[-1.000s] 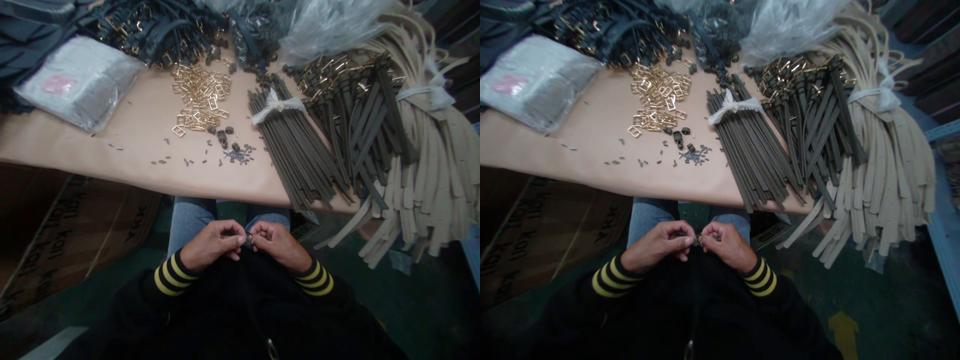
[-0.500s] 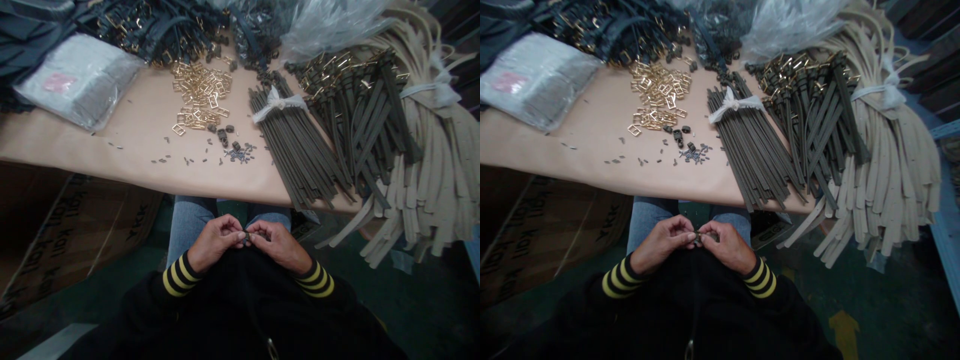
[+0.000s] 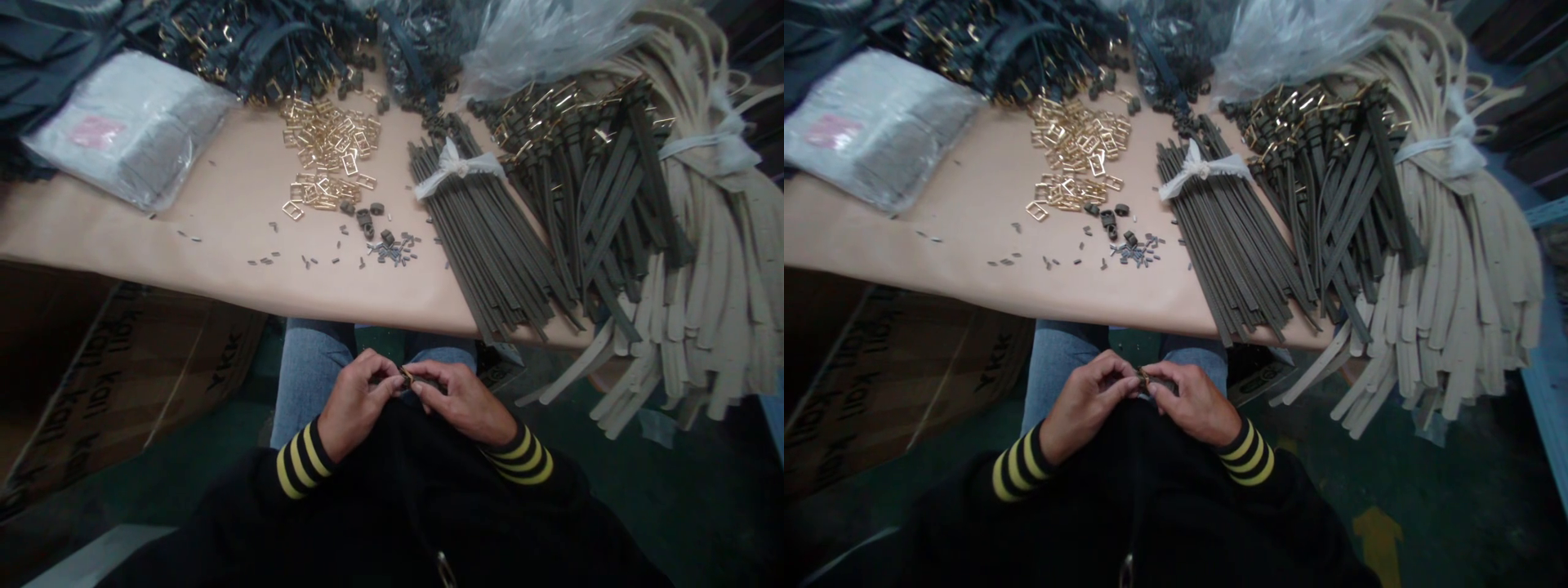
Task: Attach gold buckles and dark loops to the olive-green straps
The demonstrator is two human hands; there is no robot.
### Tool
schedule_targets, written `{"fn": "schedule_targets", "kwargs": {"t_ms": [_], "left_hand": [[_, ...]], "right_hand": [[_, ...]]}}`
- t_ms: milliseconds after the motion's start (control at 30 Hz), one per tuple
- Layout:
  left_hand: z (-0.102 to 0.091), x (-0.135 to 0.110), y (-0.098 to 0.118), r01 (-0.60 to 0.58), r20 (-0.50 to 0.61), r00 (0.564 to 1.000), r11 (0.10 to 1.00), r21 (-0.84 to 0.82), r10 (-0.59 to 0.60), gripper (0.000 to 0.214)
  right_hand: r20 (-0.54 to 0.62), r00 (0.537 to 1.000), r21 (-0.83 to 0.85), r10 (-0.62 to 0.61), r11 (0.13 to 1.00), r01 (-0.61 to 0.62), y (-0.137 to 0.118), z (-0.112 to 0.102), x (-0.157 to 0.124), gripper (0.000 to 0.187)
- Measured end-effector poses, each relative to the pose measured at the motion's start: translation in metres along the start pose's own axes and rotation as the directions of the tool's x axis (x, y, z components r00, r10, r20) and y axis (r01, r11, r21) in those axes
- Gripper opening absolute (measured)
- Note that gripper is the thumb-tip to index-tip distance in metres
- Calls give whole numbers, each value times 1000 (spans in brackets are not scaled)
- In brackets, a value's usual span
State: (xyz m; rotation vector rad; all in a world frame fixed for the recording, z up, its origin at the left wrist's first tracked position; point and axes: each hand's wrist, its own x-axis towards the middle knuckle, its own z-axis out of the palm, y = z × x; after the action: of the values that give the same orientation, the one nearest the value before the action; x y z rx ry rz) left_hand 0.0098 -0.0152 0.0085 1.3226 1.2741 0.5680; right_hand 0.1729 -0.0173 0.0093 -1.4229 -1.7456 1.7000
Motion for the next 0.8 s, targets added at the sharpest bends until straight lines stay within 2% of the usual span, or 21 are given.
{"fn": "schedule_targets", "kwargs": {"t_ms": [167, 233, 300, 367, 467, 567, 700, 800], "left_hand": [[0, -2, 2, -45, 34, 998, 998, 36, 44, 9], [0, 0, 0, -40, 56, 998, 999, -19, 41, 8], [0, 3, -4, 36, 108, 994, 985, -171, -18, 2], [-1, 6, -8, 147, 169, 981, 934, -324, -96, 14], [-5, 9, -12, 255, 262, 953, 865, -432, -151, 25], [-8, 11, -13, 324, 359, 921, 802, -502, -148, 24], [-8, 11, -14, 354, 407, 906, 730, -585, -113, 28], [-7, 11, -15, 390, 446, 889, 679, -622, -102, 32]], "right_hand": [[-25, 1000, -15, -10, 1000, 9, 3, 2, 2, 22], [-52, 999, -19, -10, 1000, 10, 4, 3, 2, 20], [-72, 997, -30, -12, 999, 9, 4, 4, 3, 19], [-75, 997, -54, -30, 998, 25, 3, 3, 2, 18], [-49, 997, -72, -66, 996, 62, -1, 2, 1, 16], [-8, 998, -5, -58, 998, 58, -3, 3, 0, 13], [-12, 999, 57, -36, 998, 37, -3, 6, 0, 11], [3, 997, 59, -82, 995, 81, -3, 6, 0, 9]]}}
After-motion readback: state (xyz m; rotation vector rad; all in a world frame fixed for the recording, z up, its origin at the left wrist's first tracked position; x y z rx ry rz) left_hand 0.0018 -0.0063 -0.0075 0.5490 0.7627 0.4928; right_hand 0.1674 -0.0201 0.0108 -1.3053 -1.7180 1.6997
